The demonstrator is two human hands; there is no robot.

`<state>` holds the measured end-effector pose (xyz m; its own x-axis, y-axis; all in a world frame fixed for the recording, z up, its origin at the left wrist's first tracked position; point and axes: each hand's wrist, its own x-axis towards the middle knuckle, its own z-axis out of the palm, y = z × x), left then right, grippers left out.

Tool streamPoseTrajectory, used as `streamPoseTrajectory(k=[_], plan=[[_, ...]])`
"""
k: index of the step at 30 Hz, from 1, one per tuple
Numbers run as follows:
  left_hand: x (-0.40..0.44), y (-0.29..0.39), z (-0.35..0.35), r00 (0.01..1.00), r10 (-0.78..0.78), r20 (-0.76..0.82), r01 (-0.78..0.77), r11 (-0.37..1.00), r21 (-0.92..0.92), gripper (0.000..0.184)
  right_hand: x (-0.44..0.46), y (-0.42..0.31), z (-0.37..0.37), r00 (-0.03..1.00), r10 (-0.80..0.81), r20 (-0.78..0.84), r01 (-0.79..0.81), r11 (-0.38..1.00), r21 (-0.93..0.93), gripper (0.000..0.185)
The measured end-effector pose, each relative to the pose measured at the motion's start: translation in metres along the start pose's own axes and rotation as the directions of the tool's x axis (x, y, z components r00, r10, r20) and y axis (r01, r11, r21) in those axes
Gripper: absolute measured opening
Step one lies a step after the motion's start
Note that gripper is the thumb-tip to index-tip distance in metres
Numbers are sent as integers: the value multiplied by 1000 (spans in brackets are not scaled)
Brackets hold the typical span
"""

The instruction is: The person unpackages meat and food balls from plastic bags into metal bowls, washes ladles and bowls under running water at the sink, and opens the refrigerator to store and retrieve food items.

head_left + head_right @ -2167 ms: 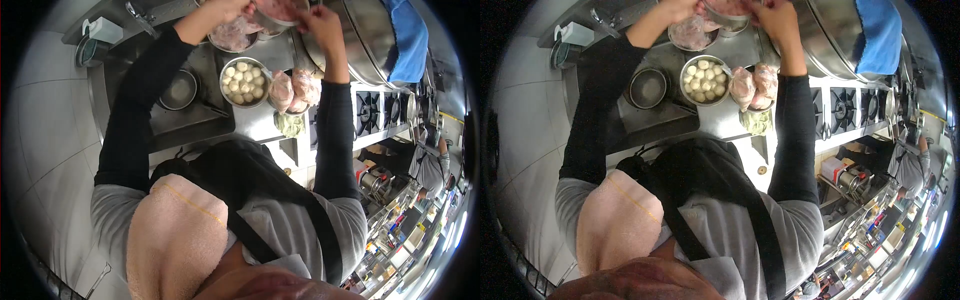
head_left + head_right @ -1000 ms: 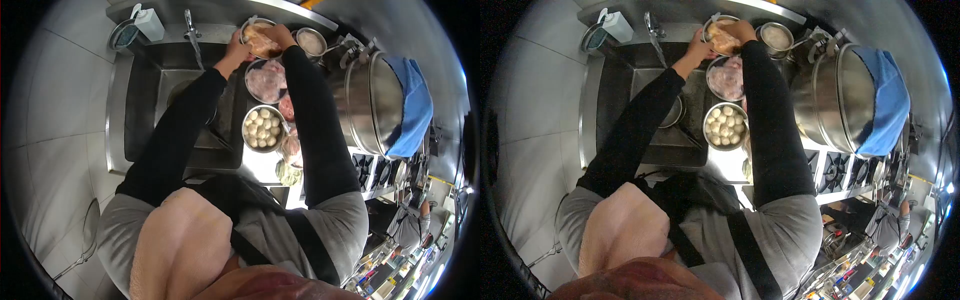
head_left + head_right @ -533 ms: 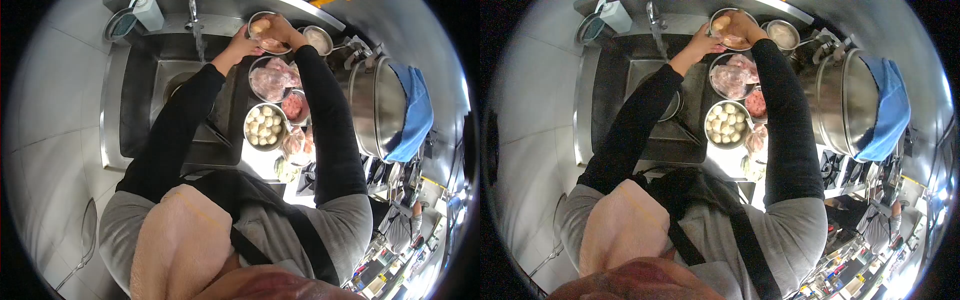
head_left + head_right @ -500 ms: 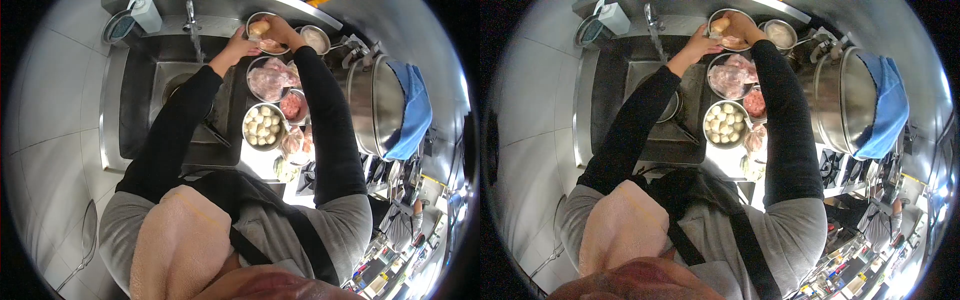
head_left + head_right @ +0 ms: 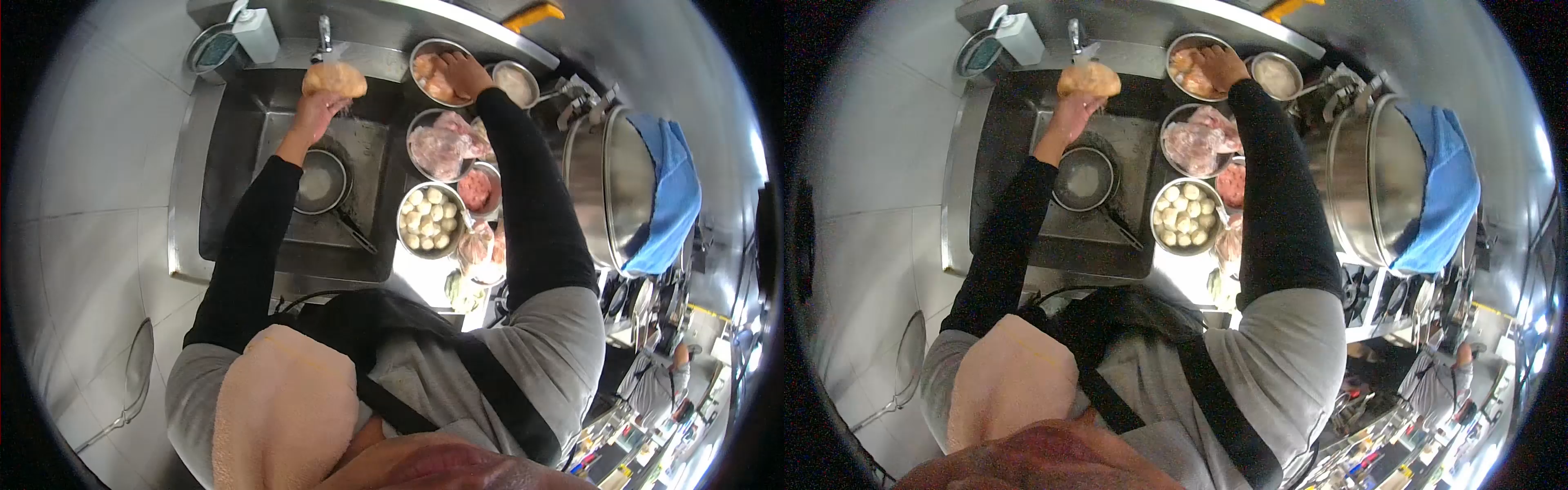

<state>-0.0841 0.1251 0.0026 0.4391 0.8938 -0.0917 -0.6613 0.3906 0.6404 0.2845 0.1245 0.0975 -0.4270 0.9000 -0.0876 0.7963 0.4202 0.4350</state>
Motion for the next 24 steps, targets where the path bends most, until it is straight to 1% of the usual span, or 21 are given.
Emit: streamPoseTrajectory(k=[1, 2, 3, 5, 6, 8, 9, 10, 11, 12, 13, 14, 15, 16, 17, 18, 19, 21, 22, 24], plan=[[-3, 0, -10, 1000, -14, -8, 14, 999, 29, 49, 2, 0, 4, 997, -6, -75, 3, 999, -43, 49], [-10, 5, -7, 999, -1, 45, 0, 999, 33, 52, 3, 7, 14, 997, -14, -71, 13, 1000, -17, 50], [-12, 9, -5, 1000, 0, 23, 1, 999, -32, 51, 6, 13, 19, 998, -17, -65, 18, 1000, 13, 52], [-15, 8, 3, 1000, -13, -15, 10, 986, -166, 50, -3, 7, -8, 999, 1, 46, -3, 999, 49, 59], [-15, 7, 6, 998, -36, -42, 31, 991, -130, 48, -4, 9, -16, 995, 8, 103, -14, 998, 62, 62], [-19, -4, 12, 989, -103, -101, 98, 993, -60, 45, -8, 7, -27, 990, 92, 108, -112, 972, 204, 71], [-19, -12, 15, 994, -92, -63, 90, 995, -46, 45, -12, 7, -32, 983, 142, 115, -169, 946, 276, 75], [-20, -22, 17, 996, -84, -24, 84, 996, -31, 46, -14, 7, -40, 983, 138, 119, -166, 946, 278, 80], [-18, -30, 20, 997, -75, 17, 75, 997, -14, 46, -15, 4, -48, 982, 155, 104, -181, 932, 314, 81], [-21, -34, 33, 1000, -8, -3, 8, 1000, 21, 42, -14, 3, -51, 981, 174, 86, -193, 918, 347, 82], [-21, -40, 41, 998, -66, 20, 67, 996, -57, 39, -16, 0, -56, 979, 192, 74, -206, 901, 381, 83], [-20, -44, 49, 992, -119, 49, 125, 983, -135, 37, -15, -1, -62, 959, 230, 164, -279, 862, 423, 77], [-19, -48, 59, 983, -165, 80, 178, 961, -210, 35, -18, -2, -66, 942, 268, 201, -331, 831, 448, 76], [-20, -49, 81, 987, -161, 16, 159, 948, -276, 31, -21, -6, -69, 925, 297, 237, -377, 797, 471, 74], [-10, -56, 80, 972, -158, 175, 205, 934, -292, 31, -20, -10, -72, 907, 322, 272, -419, 761, 494, 73], [0, -59, 87, 980, -117, 160, 153, 960, -236, 35, -17, -10, -63, 912, 326, 247, -409, 741, 532, 71], [6, -66, 98, 987, -75, 145, 101, 978, -181, 38, -13, -10, -55, 901, 363, 238, -434, 733, 524, 72], [8, -55, 140, 994, -78, 74, 73, 995, 67, 43, -7, -11, -38, 871, 435, 230, -488, 706, 513, 72], [11, -55, 147, 992, -128, -20, 130, 983, 127, 46, -5, -7, -30, 887, 411, 209, -457, 722, 519, 67], [21, -60, 150, 989, -133, -66, 143, 970, 194, 46, -8, 1, -26, 854, 488, 181, -486, 623, 614, 65]])
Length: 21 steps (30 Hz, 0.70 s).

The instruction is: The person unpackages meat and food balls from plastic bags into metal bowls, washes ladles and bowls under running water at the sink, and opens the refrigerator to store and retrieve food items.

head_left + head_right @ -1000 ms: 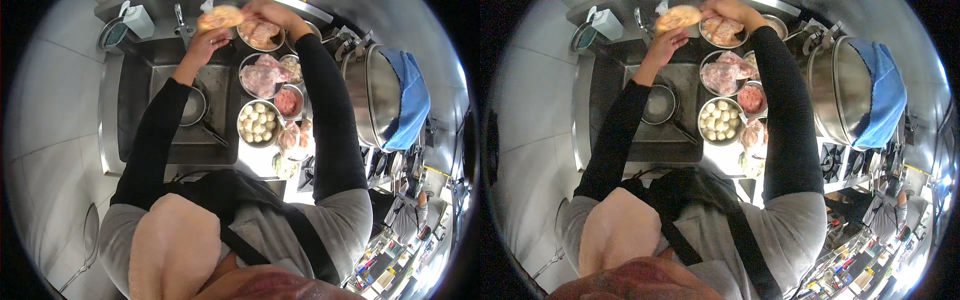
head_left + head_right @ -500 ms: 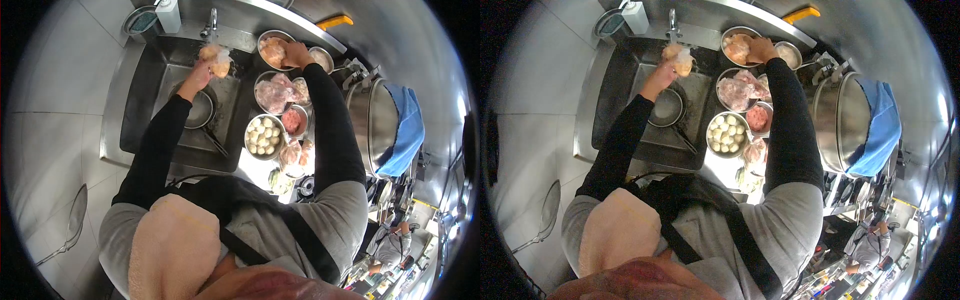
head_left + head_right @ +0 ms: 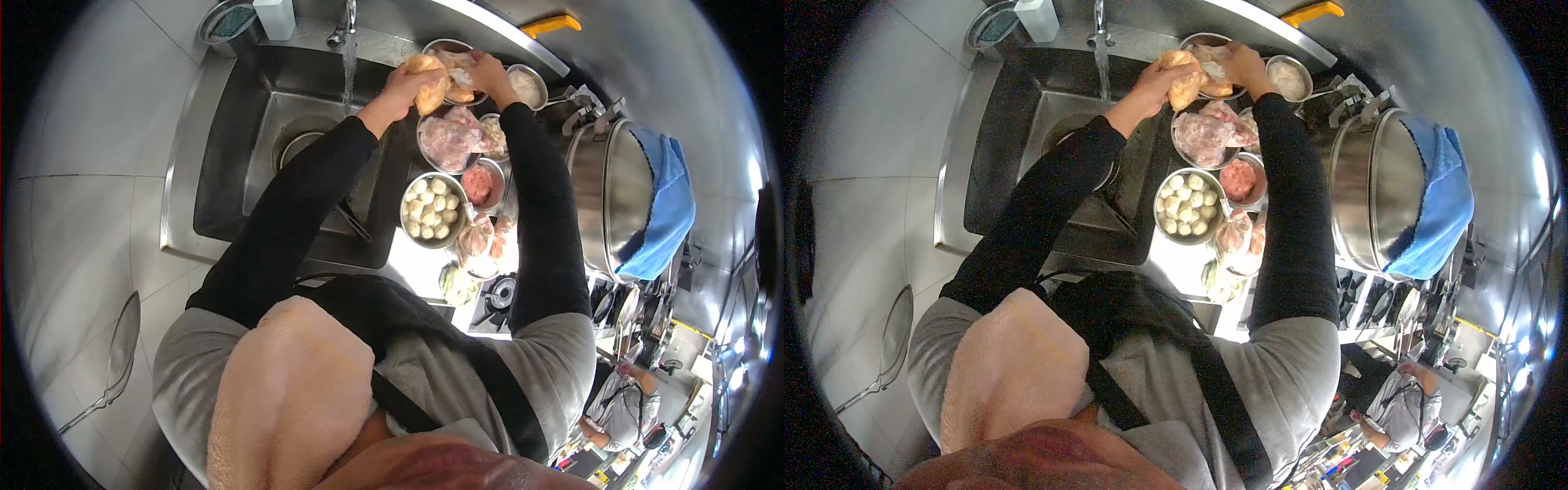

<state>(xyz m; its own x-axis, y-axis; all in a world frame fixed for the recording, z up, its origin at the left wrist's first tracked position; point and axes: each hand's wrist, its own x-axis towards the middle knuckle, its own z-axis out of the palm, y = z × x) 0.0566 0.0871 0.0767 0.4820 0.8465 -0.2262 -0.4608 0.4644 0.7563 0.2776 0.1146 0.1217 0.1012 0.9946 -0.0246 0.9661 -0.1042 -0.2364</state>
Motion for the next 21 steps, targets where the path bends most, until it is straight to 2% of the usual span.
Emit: streamPoseTrajectory(k=[1, 2, 3, 4, 6, 7, 9, 11, 12, 13, 14, 15, 17, 19, 21], plan=[[6, 1, 0, 1000, -1, -17, 1, 999, 38, 46, 1, -2, -5, 999, 27, -43, -24, 998, 66, 64], [8, 1, -2, 1000, -3, 23, 3, 1000, 22, 45, -7, 2, -11, 989, 5, -150, 5, 998, 66, 52], [12, 2, -6, 998, -6, 60, 7, 1000, -17, 44, 8, 13, -21, 987, 67, -148, -17, 948, 318, 46], [18, 2, -13, 996, -6, 86, 11, 998, -61, 43, 19, 19, -36, 988, 80, -134, -10, 890, 456, 45], [7, -4, -35, 999, 13, 46, -8, 993, -119, 37, 35, 17, -83, 998, 47, -30, -17, 769, 639, 43], [7, -8, -48, 997, 62, 42, -60, 997, -40, 33, 39, 17, -105, 1000, 19, 19, -27, 736, 677, 43], [3, -10, -65, 998, -43, -37, 41, 998, -48, 29, 25, 21, -142, 994, -31, 103, -51, 706, 706, 42], [-16, -4, -83, 986, -121, 112, 145, 960, -239, 34, 19, 4, -150, 970, -130, 207, -70, 662, 747, 41], [-27, -4, -99, 972, -128, 199, 188, 926, -326, 38, 9, -16, -151, 933, -157, 323, -141, 666, 732, 43], [-52, -2, -109, 952, -130, 278, 240, 879, -411, 42, -2, -34, -143, 877, -180, 445, -220, 674, 706, 44], [-67, -2, -108, 981, -128, 148, 191, 791, -582, 50, -4, -55, -123, 858, -242, 454, -214, 634, 743, 42], [-71, -3, -104, 998, -54, -21, 27, 747, -664, 60, -11, -87, -95, 839, -297, 455, -214, 589, 779, 40], [-79, -2, -125, 997, 9, 76, 49, 694, -718, 64, -43, -140, -40, 806, -380, 455, -240, 492, 837, 36], [-97, 13, -134, 993, 45, -105, -102, 764, -637, 79, -15, -148, 54, 613, -748, 254, -176, 183, 967, 34], [-121, 37, -145, 986, 136, -92, -163, 851, -499, 80, 7, -203, 108, 676, -543, 498, -212, 504, 837, 37]])
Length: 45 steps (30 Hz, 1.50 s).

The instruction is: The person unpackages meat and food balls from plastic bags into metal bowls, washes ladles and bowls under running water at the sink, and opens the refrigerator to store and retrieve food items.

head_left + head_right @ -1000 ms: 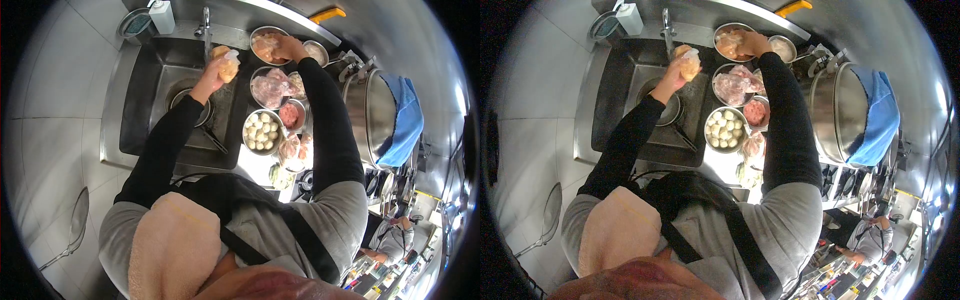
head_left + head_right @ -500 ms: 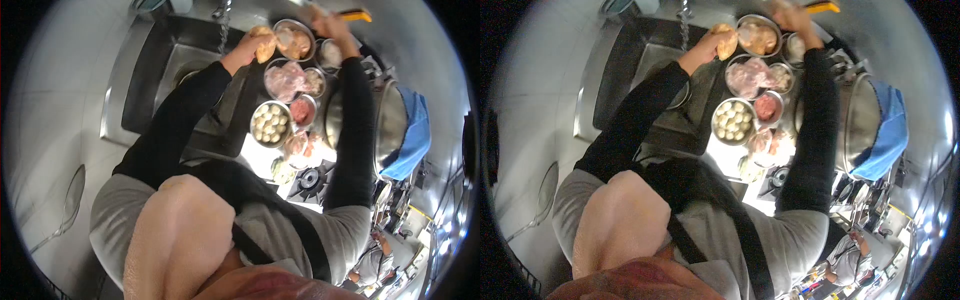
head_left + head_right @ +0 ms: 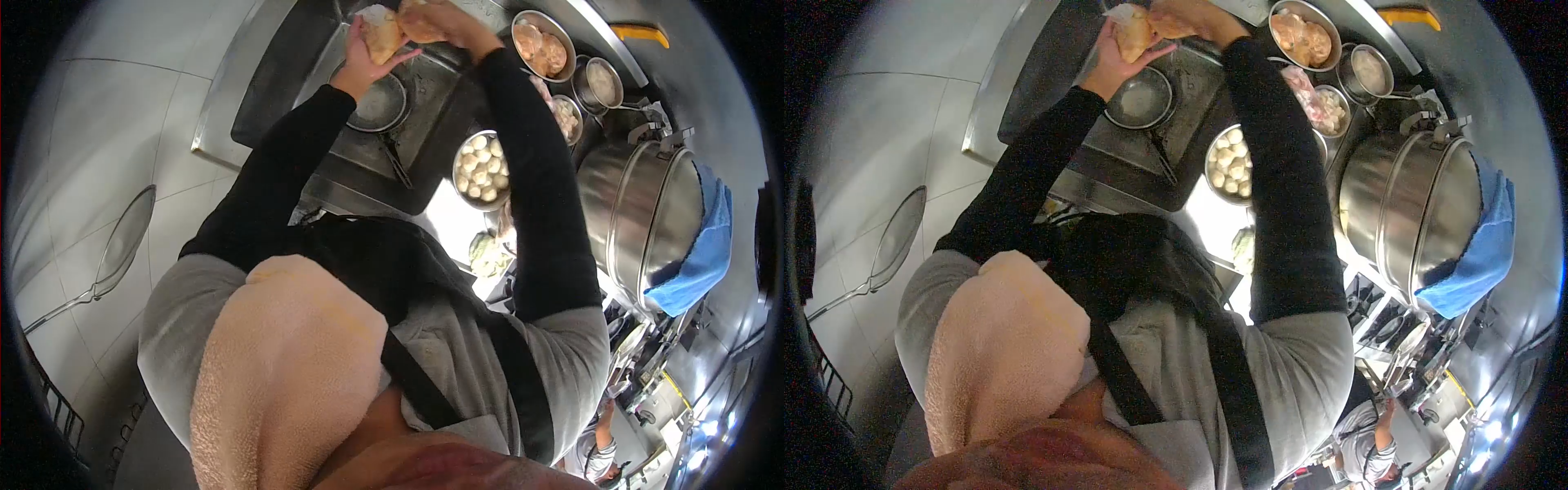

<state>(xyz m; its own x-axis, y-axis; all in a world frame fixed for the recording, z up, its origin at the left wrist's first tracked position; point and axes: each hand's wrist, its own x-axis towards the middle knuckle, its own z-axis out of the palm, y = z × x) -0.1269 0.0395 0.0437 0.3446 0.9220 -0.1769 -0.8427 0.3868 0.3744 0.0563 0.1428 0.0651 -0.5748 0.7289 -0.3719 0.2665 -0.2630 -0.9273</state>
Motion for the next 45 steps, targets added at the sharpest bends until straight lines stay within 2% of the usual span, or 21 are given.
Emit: streamPoseTrajectory(k=[1, 3, 5, 6, 7, 10, 11, 14, 15, 18, 19, 21, 22, 24, 25, 28, 29, 34, 37, 40, 45], plan=[[-1, 8, 0, 999, -7, -38, 7, 1000, -2, 81, 12, -3, 8, 979, -187, -80, 136, 895, -425, 38], [-9, 20, -6, 991, -19, -132, 17, 1000, -18, 81, 29, -3, 27, 844, -535, 25, 155, 199, -968, 41], [-18, 34, 25, 1000, -27, 15, 28, 994, -105, 74, 11, -35, 47, 951, -262, -167, 184, 908, -376, 42], [-19, 36, 38, 995, -23, 94, 37, 988, -152, 71, -6, -60, 57, 986, -79, -145, 91, 993, 77, 43], [-6, 36, 30, 993, -57, 108, 83, 963, -258, 87, -20, -82, 62, 975, -208, -82, 137, 847, -514, 45], [18, 26, 6, 891, 66, 449, 86, 947, -311, 77, 18, -30, 19, 951, -152, -268, -30, 819, -573, 46], [29, 23, 6, 981, 14, 194, 23, 982, -189, 79, 41, 3, -1, 922, -353, -157, 102, 616, -781, 43], [31, 24, 6, 989, -142, 42, 148, 967, -209, 74, 8, -14, -12, 948, -248, -202, 233, 968, -95, 38], [27, 24, 11, 976, -211, -60, 203, 971, -124, 64, 18, -14, -28, 948, -206, -243, 72, 881, -467, 34], [75, 0, -74, 806, -476, 351, 533, 843, -80, 51, 12, -17, -18, 949, -271, -159, 221, 936, -275, 30], [78, -14, -58, 880, -473, 40, 471, 881, 47, 50, -1, -32, -1, 950, -286, -125, 266, 951, -158, 28], [65, -30, -19, 853, -400, -335, 490, 834, 253, 43, -21, -57, -3, 912, -379, -157, 190, 730, -657, 28], [65, -33, 0, 865, -391, -316, 492, 786, 374, 42, -23, -51, -29, 901, -430, -55, 197, 519, -832, 34], [65, -43, 22, 885, -369, -284, 465, 661, 589, 41, -60, -52, -72, 851, -355, -387, -325, 224, -919, 31], [68, -47, 16, 909, -393, -140, 397, 711, 580, 42, -82, -28, -115, 891, -357, -280, -280, 53, -959, 42], [54, -45, -7, 868, -459, -188, 489, 727, 483, 40, -142, 40, -164, 792, -527, -308, -129, 349, -928, 45], [45, -38, -24, 860, -459, -222, 507, 721, 472, 39, -149, 43, -159, 910, -382, -160, -49, 286, -957, 46], [-29, 61, -45, 961, -105, -256, 255, 697, 671, 45, -131, 97, -183, 850, -526, -26, -15, 26, -1000, 42], [-69, 156, -36, 975, 197, -101, 109, -33, 993, 56, -116, 87, -182, 920, -233, -315, -163, 502, -849, 43], [-90, 223, -56, 886, 277, 373, 16, -820, 572, 63, -135, 72, -179, 927, 87, -364, -188, 949, -252, 41], [-88, 247, -124, 920, -2, 393, -40, -995, 87, 60, -97, 88, -178, 860, -267, -434, -273, 478, -835, 37]])
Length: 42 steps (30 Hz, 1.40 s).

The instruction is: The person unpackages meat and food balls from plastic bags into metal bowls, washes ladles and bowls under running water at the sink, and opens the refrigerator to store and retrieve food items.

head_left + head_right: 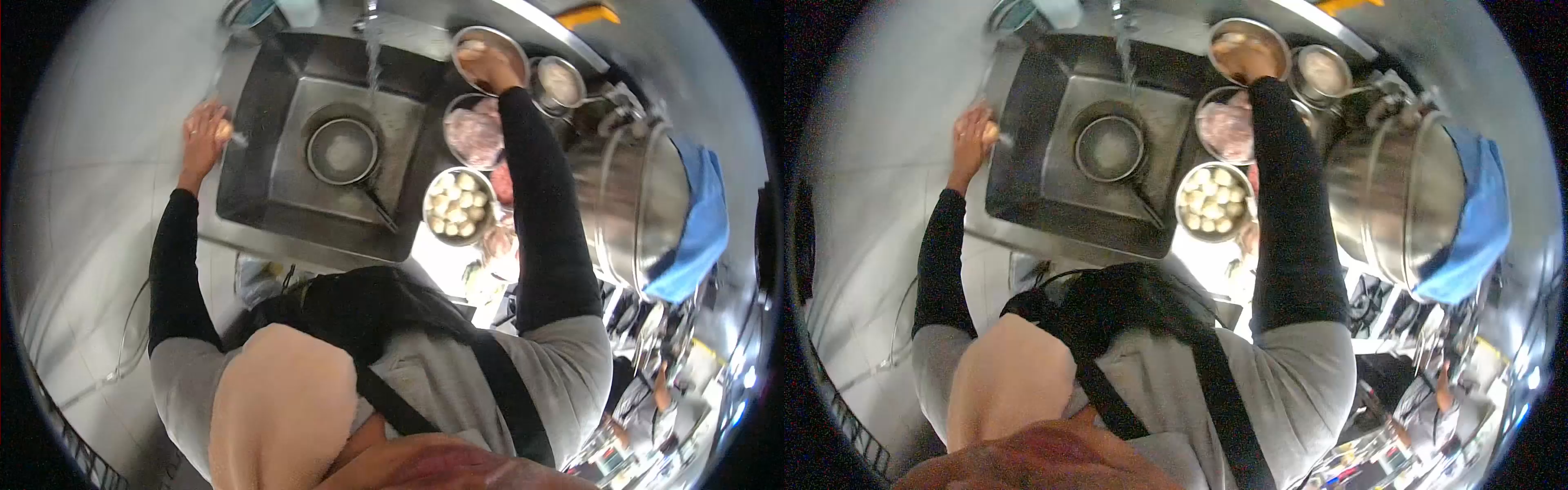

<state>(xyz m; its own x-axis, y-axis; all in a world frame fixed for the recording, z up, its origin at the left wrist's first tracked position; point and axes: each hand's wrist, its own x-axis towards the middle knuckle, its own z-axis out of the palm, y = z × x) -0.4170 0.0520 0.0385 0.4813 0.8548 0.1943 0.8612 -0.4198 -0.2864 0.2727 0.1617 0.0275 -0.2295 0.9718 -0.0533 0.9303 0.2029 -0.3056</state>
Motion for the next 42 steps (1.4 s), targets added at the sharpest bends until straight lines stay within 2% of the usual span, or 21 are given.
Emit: streamPoseTrajectory(k=[3, 4, 7, 8, 10, 13, 14, 15, 16, 19, 23, 26, 28, 29, 30, 31, 32, 34, 37, 40, 42], plan=[[34, 20, 3, 984, -176, -3, 175, 977, 123, 57, 18, 44, 55, 984, -40, -174, -22, 941, -339, 35], [49, 28, 11, 959, -282, -25, 283, 950, 134, 60, 7, 11, 28, 982, 80, -171, -127, 950, -286, 34], [93, 48, 11, 828, -561, -8, 560, 825, 75, 64, -28, -47, -26, 982, 40, -186, -71, 984, -163, 36], [107, 45, 21, 776, -629, 38, 631, 775, -50, 66, -29, -43, -28, 987, 11, -163, -44, 979, -199, 38], [123, 17, 43, 875, -458, 159, 464, 886, -2, 65, -28, -19, -20, 970, -242, 11, 217, 850, -480, 34], [128, 8, 36, 913, -314, 260, 327, 945, -5, 66, -44, -33, -48, 969, -222, 108, 247, 893, -375, 22], [125, 8, 27, 915, -287, 283, 302, 953, -11, 66, -51, -39, -55, 997, -46, 57, 48, 998, -33, 22], [123, 7, 27, 933, -263, 247, 269, 963, 9, 67, -54, -40, -55, 987, 142, 71, -158, 934, 321, 21], [124, 7, 28, 949, -239, 207, 238, 971, 29, 69, -52, -41, -57, 961, 261, 89, -276, 884, 378, 22], [124, 1, 26, 960, -226, 163, 227, 974, 13, 72, -63, -50, -76, 924, 361, 124, -355, 693, 628, 21], [116, 3, 13, 954, -290, 71, 294, 954, -60, 70, -56, -43, -96, 888, 428, 168, -421, 611, 670, 16], [120, 54, -20, 845, -358, -397, 212, 906, -367, 58, -48, -50, -90, 881, 459, 116, -431, 677, 596, 18], [134, 125, -39, 841, -444, -311, 73, 661, -747, 40, -36, -31, -72, 872, 482, 80, -448, 722, 528, 23], [141, 162, -31, 921, -377, -96, 63, 389, -919, 28, -37, -31, -76, 862, 499, 86, -452, 682, 575, 26], [151, 207, -72, 975, -185, 124, 148, 122, -981, 27, -41, -35, -82, 852, 515, 96, -457, 641, 617, 29], [165, 250, -72, 982, 2, 190, 180, -327, -928, 30, -45, -36, -87, 840, 531, 109, -463, 598, 654, 32], [182, 288, -82, 988, 57, 145, 155, -445, -882, 32, -39, -19, -84, 875, 474, 99, -434, 678, 594, 21], [222, 335, -111, 954, 78, 289, 270, -644, -716, 35, -49, -34, -106, 853, 516, 80, -428, 602, 674, 23], [271, 357, -104, 875, -35, 483, 278, -781, -559, 41, -71, -43, -145, 875, 459, 151, -376, 452, 809, 20], [291, 341, -84, 903, 36, 428, 256, -845, -469, 53, -80, -36, -159, 924, 380, 40, -82, 95, 992, 25], [293, 323, -76, 896, 139, 421, 307, -880, -363, 60, -86, -39, -173, 971, 232, 52, -50, -14, 999, 37]])
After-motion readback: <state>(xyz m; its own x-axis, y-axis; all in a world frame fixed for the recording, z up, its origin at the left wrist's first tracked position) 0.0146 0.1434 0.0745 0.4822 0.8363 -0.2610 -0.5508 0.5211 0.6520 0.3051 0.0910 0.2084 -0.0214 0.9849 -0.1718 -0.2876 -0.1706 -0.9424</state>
